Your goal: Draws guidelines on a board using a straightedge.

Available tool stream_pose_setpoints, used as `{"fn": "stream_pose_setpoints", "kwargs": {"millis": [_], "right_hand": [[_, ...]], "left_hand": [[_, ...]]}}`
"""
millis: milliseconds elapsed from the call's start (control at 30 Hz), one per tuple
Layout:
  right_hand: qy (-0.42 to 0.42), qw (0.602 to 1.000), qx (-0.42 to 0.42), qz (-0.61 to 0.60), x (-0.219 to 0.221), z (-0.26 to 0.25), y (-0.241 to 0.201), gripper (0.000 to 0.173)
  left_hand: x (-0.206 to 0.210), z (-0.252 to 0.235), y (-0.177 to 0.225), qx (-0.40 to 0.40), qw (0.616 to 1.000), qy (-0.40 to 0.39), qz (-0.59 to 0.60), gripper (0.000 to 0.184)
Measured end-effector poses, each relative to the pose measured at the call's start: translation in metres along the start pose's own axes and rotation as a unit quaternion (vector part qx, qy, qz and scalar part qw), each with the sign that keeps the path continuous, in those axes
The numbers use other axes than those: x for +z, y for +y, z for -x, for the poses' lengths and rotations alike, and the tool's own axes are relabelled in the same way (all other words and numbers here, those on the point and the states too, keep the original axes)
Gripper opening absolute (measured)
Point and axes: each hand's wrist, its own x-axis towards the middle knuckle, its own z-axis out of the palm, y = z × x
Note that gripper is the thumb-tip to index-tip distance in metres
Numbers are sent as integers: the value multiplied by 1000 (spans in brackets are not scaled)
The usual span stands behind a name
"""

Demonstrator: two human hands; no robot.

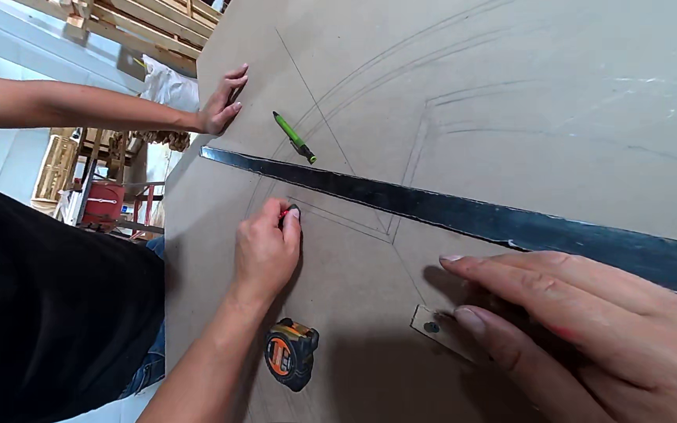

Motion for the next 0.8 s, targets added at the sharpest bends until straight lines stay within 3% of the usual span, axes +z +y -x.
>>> {"fn": "stream_pose_setpoints", "kwargs": {"millis": [367,500,800], "right_hand": [[8,1000,4,-4,-2,1,-1,32],[7,1000,5,-7,-2,-1,-2,31],[12,1000,2,-4,-3,-2,-1,31]], "left_hand": [[1,1,3,59,998,13,-15,17],[1,-3,8,15,999,15,-28,16],[2,-2,13,32,999,18,-24,16]]}}
